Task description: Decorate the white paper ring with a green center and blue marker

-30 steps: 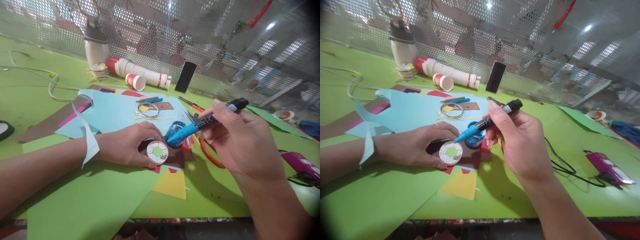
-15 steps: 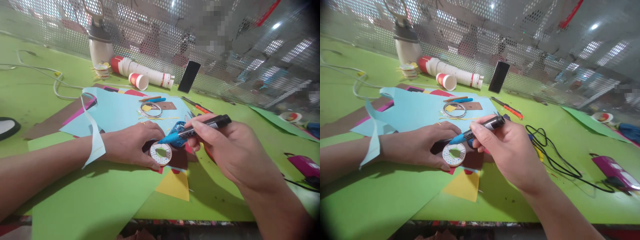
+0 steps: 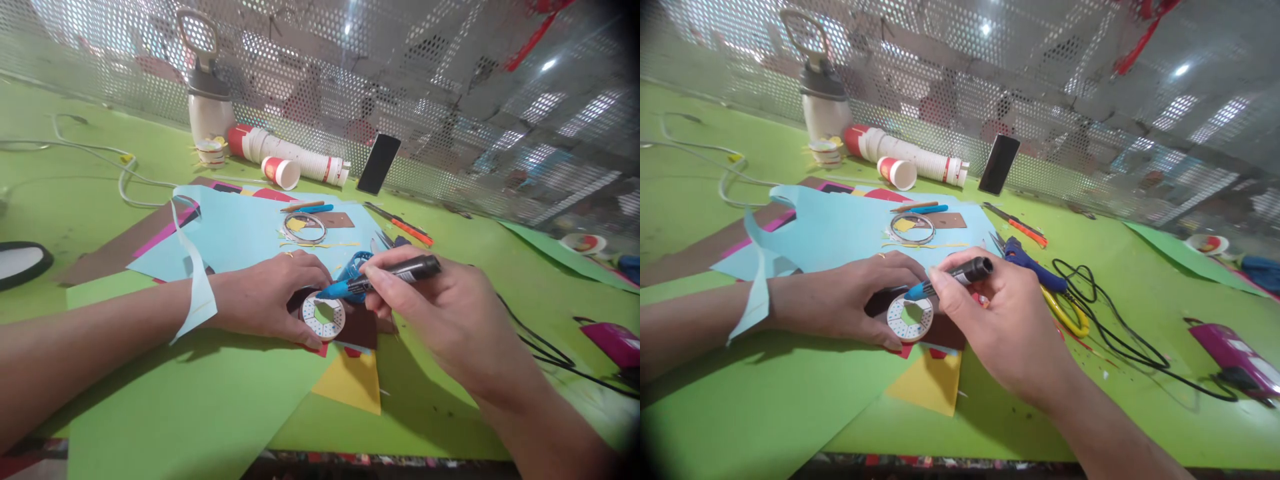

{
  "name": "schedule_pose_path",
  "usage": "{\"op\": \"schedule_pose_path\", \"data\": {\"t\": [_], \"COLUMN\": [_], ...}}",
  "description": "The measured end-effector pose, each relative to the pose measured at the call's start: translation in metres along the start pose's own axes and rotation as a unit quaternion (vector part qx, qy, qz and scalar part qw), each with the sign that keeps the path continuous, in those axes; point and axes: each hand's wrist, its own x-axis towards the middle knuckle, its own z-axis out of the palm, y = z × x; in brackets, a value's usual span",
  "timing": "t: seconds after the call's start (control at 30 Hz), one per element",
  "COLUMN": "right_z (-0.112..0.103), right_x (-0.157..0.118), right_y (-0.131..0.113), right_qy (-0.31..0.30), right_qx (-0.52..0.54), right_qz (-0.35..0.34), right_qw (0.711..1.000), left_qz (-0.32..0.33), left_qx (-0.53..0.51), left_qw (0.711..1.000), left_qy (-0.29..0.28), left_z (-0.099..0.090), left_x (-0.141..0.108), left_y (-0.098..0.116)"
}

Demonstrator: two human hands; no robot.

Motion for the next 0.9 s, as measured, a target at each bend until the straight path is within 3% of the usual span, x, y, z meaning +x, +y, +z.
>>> {"op": "schedule_pose_path", "data": {"t": [0.17, 0.9], "right_z": [0.0019, 0.0034], "right_x": [-0.0008, -0.0041], "right_y": [0.0003, 0.0016], "right_qy": [0.001, 0.003], "right_qx": [-0.041, -0.045], "right_qz": [-0.011, 0.032], "right_qw": [0.999, 0.998], "left_qz": [-0.005, 0.006], "left_qx": [0.004, 0.016], "left_qw": [1.0, 1.0], "left_qy": [-0.005, 0.006], "left_z": [-0.0006, 0.0019], "left_x": [0.0002, 0.0009], "left_y": [0.0014, -0.0004]}}
